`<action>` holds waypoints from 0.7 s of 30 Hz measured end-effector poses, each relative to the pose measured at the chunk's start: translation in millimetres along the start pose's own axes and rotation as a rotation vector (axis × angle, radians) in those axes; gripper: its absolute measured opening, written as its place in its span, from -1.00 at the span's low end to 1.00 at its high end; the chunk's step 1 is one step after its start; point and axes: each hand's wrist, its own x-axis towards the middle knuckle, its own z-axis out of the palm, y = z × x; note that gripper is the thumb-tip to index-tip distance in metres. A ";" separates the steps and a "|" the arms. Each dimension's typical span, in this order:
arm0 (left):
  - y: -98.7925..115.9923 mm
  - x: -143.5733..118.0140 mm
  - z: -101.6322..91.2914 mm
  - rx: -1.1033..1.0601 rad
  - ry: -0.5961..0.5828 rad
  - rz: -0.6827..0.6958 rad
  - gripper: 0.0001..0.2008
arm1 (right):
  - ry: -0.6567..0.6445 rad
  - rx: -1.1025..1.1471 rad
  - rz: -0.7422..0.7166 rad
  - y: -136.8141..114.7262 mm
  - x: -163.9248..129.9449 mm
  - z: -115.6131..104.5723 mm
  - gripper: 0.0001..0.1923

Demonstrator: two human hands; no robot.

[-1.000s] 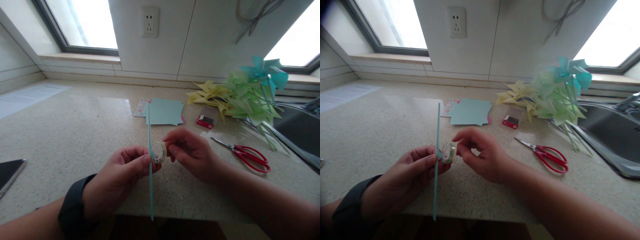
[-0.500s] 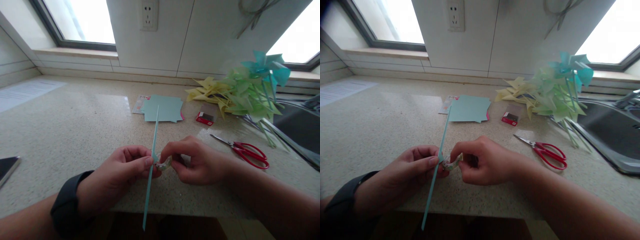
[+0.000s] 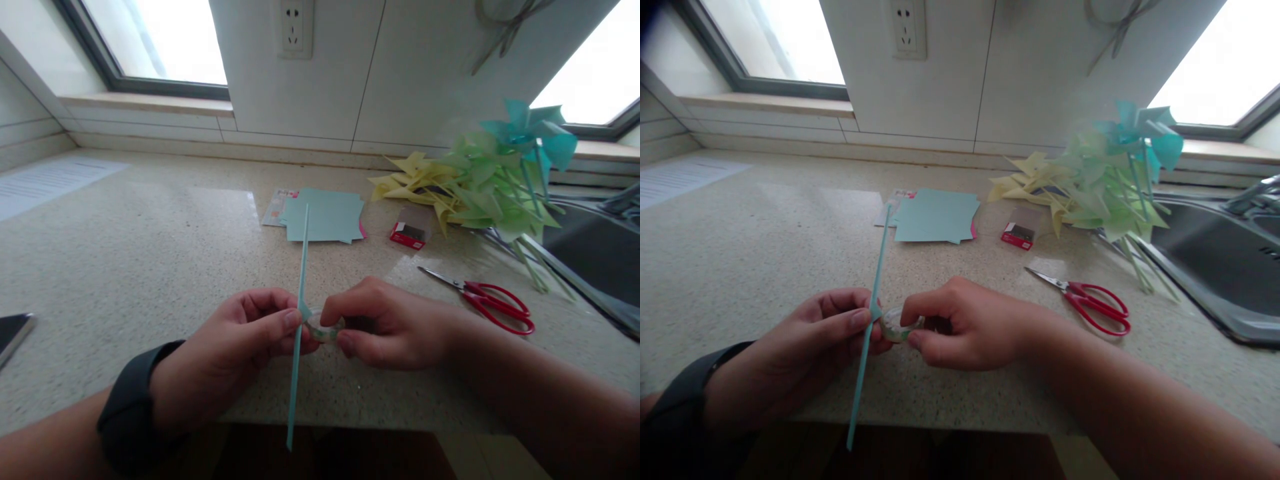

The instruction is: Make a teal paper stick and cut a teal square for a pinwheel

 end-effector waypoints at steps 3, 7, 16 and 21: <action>-0.3 -1.1 -1.0 -0.021 0.000 0.014 -0.93 | -0.018 0.027 -0.011 1.6 -0.4 -1.3 -0.84; -1.4 1.2 -1.3 -0.013 0.017 0.032 -0.95 | -0.015 0.093 -0.041 2.1 1.9 -1.5 -0.85; -1.3 2.6 -0.2 -0.024 0.013 0.029 -0.96 | -0.002 0.068 0.003 -4.9 4.4 -0.7 -0.92; -0.9 1.3 0.9 -0.015 0.022 0.026 -0.95 | 0.057 0.040 -0.117 -7.2 8.0 1.8 -0.84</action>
